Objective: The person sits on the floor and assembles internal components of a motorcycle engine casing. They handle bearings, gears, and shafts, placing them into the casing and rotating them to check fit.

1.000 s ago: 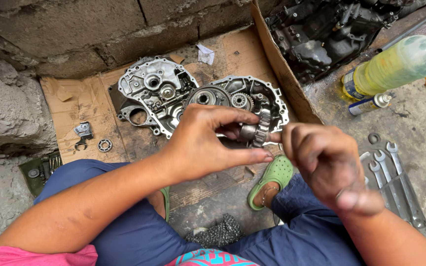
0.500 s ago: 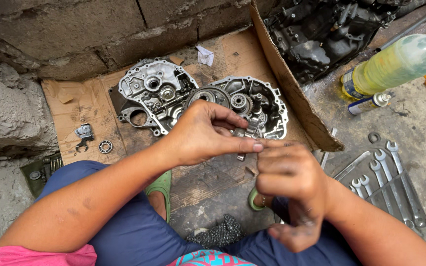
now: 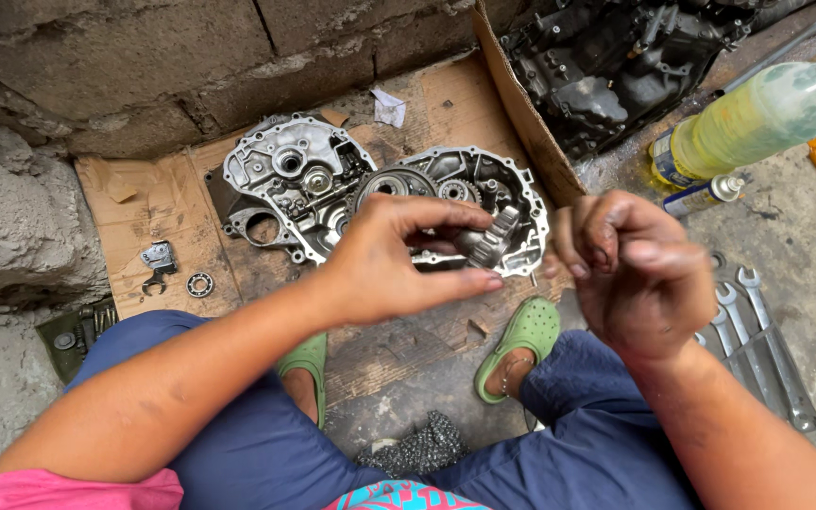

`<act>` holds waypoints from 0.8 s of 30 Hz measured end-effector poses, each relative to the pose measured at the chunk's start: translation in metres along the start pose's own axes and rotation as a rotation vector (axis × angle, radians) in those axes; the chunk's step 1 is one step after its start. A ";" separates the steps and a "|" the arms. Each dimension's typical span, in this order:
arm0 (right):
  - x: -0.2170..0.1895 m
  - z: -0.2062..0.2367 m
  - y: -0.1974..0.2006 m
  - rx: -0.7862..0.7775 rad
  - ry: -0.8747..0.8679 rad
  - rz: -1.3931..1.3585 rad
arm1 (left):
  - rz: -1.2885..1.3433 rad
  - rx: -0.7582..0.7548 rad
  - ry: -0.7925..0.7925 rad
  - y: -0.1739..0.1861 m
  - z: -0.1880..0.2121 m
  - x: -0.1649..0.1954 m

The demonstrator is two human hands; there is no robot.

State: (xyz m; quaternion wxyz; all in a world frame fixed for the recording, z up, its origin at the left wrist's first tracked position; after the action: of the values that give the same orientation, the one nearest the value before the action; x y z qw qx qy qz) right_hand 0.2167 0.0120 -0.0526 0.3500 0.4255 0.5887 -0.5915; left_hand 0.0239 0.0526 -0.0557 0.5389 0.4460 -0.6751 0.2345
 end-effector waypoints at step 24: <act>-0.059 0.008 -0.064 -0.120 0.964 1.417 | 0.257 0.025 0.053 0.077 -0.033 0.003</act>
State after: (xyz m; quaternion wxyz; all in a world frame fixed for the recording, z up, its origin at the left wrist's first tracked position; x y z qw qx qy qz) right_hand 0.1805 0.0024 0.0269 0.3704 0.8785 0.2986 0.0442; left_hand -0.0243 0.1159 -0.0302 0.5165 0.3562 -0.7090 0.3219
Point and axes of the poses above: each hand's wrist, its own z-axis away from the middle knuckle, its own y-axis out of the back of the hand, x = y × z, the point moved 8 cm from there along -z, towards the middle knuckle, and after that the axes turned 8 degrees about x, right-handed, at the moved point
